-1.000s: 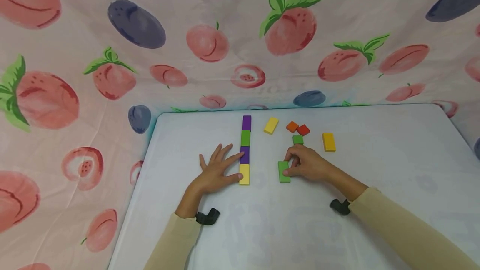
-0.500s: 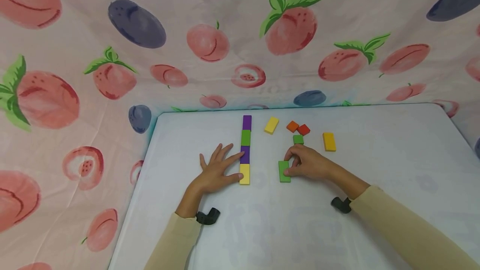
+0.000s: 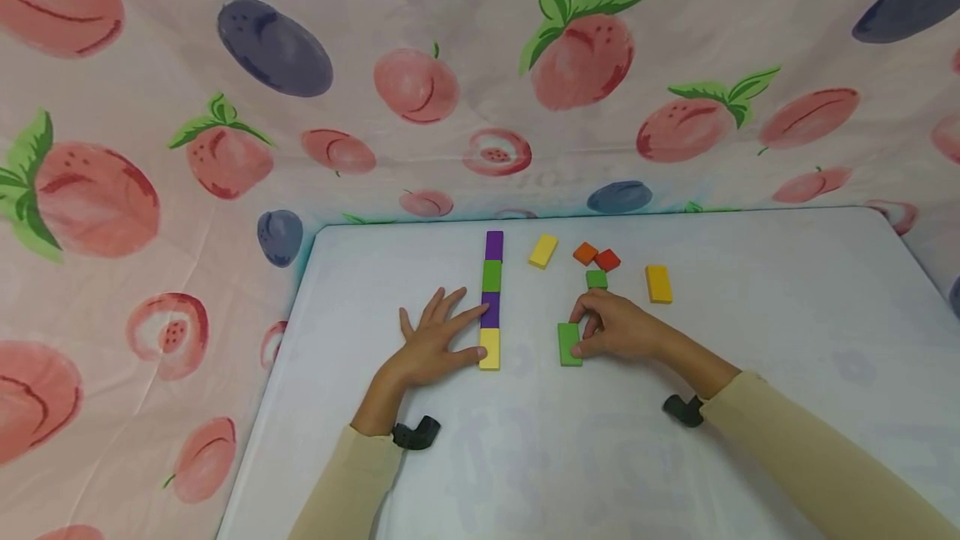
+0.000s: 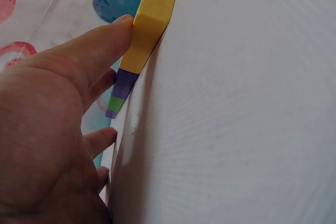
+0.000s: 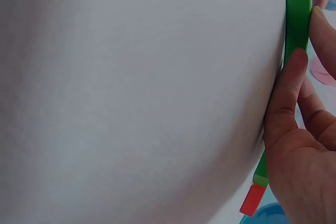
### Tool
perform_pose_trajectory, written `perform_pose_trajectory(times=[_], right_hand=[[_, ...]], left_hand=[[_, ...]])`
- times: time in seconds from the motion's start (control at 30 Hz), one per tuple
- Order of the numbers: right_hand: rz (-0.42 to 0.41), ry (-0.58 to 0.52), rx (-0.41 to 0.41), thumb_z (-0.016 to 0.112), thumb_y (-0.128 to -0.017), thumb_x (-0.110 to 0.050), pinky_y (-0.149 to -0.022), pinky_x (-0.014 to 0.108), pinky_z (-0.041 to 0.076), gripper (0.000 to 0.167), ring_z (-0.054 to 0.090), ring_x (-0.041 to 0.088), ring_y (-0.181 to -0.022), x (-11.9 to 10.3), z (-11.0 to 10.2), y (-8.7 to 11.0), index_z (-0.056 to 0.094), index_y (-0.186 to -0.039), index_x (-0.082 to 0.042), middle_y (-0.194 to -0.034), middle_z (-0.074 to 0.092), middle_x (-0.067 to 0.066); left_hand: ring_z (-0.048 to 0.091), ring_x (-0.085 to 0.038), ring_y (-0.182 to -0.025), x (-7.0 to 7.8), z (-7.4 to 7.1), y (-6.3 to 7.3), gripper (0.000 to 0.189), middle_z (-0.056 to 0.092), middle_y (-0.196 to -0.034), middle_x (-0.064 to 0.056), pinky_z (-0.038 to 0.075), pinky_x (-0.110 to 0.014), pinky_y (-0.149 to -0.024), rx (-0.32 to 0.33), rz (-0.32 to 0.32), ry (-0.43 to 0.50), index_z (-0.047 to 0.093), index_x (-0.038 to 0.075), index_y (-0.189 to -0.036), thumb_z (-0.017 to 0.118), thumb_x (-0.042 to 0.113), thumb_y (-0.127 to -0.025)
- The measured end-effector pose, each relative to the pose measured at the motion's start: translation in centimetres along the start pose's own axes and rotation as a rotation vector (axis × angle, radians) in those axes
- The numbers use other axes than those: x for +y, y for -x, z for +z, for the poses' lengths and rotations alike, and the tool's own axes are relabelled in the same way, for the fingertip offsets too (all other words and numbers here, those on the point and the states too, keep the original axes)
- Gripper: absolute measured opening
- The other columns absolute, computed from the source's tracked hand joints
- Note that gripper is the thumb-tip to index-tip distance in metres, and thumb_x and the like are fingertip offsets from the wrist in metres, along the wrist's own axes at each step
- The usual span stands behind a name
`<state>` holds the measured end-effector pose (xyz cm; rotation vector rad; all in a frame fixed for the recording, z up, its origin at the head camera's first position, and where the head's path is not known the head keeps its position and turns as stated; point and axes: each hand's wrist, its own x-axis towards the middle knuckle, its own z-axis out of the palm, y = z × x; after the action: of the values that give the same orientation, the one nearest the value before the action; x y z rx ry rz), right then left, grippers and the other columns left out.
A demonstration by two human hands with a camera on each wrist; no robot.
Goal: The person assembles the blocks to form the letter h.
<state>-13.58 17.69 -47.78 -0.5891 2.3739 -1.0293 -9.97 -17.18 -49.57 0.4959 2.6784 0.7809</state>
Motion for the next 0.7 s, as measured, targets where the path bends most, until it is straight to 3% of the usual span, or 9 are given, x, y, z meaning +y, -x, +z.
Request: perform_pose_trajectory(times=[0.7], right_hand=[[-0.035,0.011,0.009,0.088,-0.081,-0.032,-0.078,0.024,0.051,0.04,0.061,0.013,-0.088,0.28,0.18,0.05,0.065,-0.105,-0.011,-0.105,0.058,0.005]], left_hand=[[-0.007,-0.031,-0.161,0.19,-0.06,-0.02,0.07,0.013,-0.173,0.002,-0.022,-0.078,-0.109,-0.021,-0.025,-0.008,0.038,0.043,-0.156,0.066,0.056,-0.093]])
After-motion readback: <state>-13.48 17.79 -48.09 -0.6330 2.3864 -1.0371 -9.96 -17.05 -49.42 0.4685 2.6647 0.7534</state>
